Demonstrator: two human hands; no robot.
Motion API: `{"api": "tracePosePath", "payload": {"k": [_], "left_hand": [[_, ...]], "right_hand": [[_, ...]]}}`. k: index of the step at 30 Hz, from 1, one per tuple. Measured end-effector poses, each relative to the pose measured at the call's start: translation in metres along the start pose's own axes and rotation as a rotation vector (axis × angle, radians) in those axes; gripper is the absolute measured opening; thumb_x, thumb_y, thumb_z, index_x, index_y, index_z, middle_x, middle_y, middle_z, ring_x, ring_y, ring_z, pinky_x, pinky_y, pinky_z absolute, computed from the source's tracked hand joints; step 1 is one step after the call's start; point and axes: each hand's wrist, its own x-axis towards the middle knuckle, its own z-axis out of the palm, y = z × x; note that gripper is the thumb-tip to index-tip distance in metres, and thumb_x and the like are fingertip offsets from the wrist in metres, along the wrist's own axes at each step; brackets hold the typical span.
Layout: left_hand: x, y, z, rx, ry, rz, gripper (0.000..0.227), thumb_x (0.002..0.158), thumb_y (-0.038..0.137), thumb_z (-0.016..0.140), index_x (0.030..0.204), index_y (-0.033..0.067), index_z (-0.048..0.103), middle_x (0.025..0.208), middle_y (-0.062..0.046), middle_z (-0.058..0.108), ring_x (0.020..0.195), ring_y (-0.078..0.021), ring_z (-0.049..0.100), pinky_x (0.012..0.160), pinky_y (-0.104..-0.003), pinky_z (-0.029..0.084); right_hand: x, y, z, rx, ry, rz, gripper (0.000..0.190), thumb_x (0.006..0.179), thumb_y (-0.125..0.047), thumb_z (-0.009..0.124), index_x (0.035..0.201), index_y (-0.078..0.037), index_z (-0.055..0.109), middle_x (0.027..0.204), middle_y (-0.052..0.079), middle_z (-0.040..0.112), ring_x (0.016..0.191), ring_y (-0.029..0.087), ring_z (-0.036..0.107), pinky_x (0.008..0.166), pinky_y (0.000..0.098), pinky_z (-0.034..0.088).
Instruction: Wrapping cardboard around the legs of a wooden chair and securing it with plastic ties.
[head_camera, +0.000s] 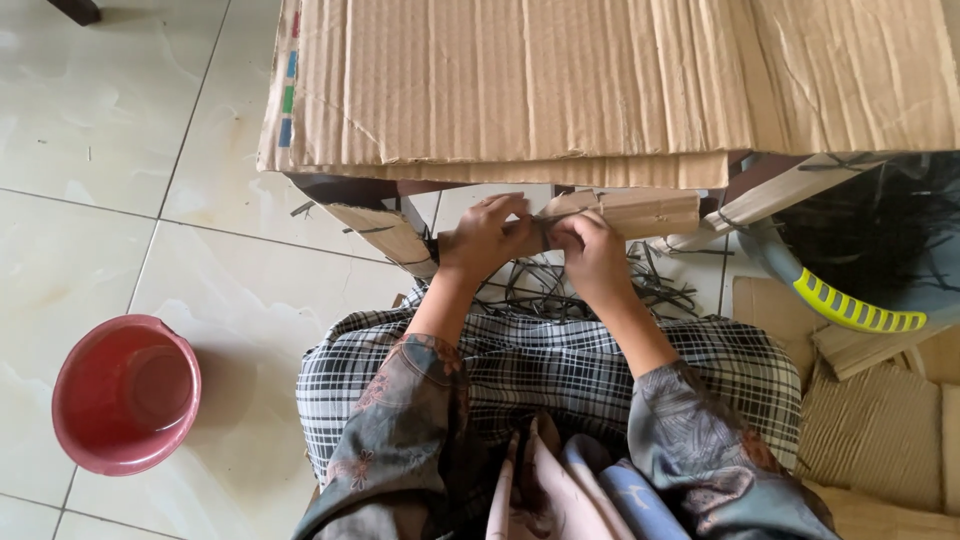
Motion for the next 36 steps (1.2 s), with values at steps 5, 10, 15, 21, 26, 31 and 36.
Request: {"api": "tracePosePath", "payload": {"k": [5, 10, 15, 21, 26, 31, 36], "left_hand": [[-0.006, -0.01, 0.014, 0.123, 0.022, -0.084, 0.009, 0.088, 0.022, 0.079, 0.094, 0.0172, 0.075, 0.085, 0.0, 0.078, 0.09, -0.0235, 0.077, 0.08, -0.036, 0.063], [0.0, 0.009, 0.0, 0.174, 0.028, -0.105, 0.007, 0.092, 0.024, 0.077, 0.093, 0.0169, 0.078, 0.083, -0.001, 0.078, 0.083, -0.0236, 0.079, 0.075, -0.036, 0.064], [-0.008, 0.044, -0.017, 0.356, -0.015, -0.159, 0.042, 0.096, 0.026, 0.069, 0.136, 0.0164, 0.064, 0.136, -0.005, 0.069, 0.134, -0.0274, 0.06, 0.116, -0.053, 0.04], [-0.042, 0.114, 0.01, 0.152, 0.095, -0.134, 0.035, 0.092, 0.01, 0.069, 0.124, 0.0222, 0.069, 0.107, 0.002, 0.075, 0.094, -0.0238, 0.075, 0.084, -0.041, 0.058], [-0.082, 0.112, 0.044, 0.195, -0.172, -0.206, 0.028, 0.089, 0.012, 0.065, 0.113, 0.0229, 0.074, 0.099, 0.001, 0.075, 0.09, -0.0254, 0.075, 0.081, -0.042, 0.059], [-0.128, 0.091, 0.078, 0.343, -0.552, -0.466, 0.021, 0.088, 0.026, 0.061, 0.106, 0.0222, 0.072, 0.085, -0.004, 0.073, 0.077, -0.0326, 0.075, 0.066, -0.049, 0.061], [-0.16, 0.078, 0.094, 0.344, -0.443, -0.721, 0.019, 0.088, 0.023, 0.058, 0.101, 0.0094, 0.059, 0.085, -0.017, 0.07, 0.077, -0.0424, 0.075, 0.063, -0.054, 0.061]], "right_hand": [[-0.016, 0.018, 0.007, -0.068, 0.045, -0.104, 0.011, 0.094, -0.003, 0.07, 0.095, -0.012, 0.075, 0.083, 0.006, 0.07, 0.08, 0.035, 0.071, 0.071, 0.0439, 0.059], [-0.029, 0.024, -0.002, -0.069, 0.103, -0.155, 0.011, 0.095, -0.006, 0.073, 0.095, -0.017, 0.076, 0.086, 0.002, 0.07, 0.082, 0.03, 0.073, 0.072, 0.0386, 0.059], [-0.077, 0.057, -0.041, 0.086, 0.047, 0.204, 0.012, 0.096, -0.004, 0.077, 0.107, -0.008, 0.077, 0.092, 0.013, 0.073, 0.09, 0.035, 0.073, 0.08, 0.043, 0.058], [-0.08, 0.109, 0.002, -0.16, -0.317, 0.422, 0.017, 0.096, -0.022, 0.073, 0.107, -0.009, 0.078, 0.093, 0.015, 0.076, 0.094, 0.038, 0.074, 0.083, 0.0508, 0.059], [-0.081, 0.14, 0.058, -0.187, -0.349, 0.487, 0.03, 0.096, -0.033, 0.066, 0.108, -0.008, 0.075, 0.096, 0.018, 0.073, 0.097, 0.039, 0.072, 0.087, 0.0515, 0.058], [-0.095, 0.141, 0.079, -0.211, -0.476, 0.593, 0.043, 0.093, -0.047, 0.069, 0.124, -0.017, 0.073, 0.115, 0.017, 0.072, 0.114, 0.04, 0.068, 0.099, 0.0543, 0.056], [-0.129, 0.119, 0.086, -0.078, -0.168, 0.41, 0.02, 0.09, -0.032, 0.071, 0.092, -0.017, 0.083, 0.09, 0.012, 0.077, 0.097, 0.036, 0.07, 0.09, 0.0456, 0.057]]}}
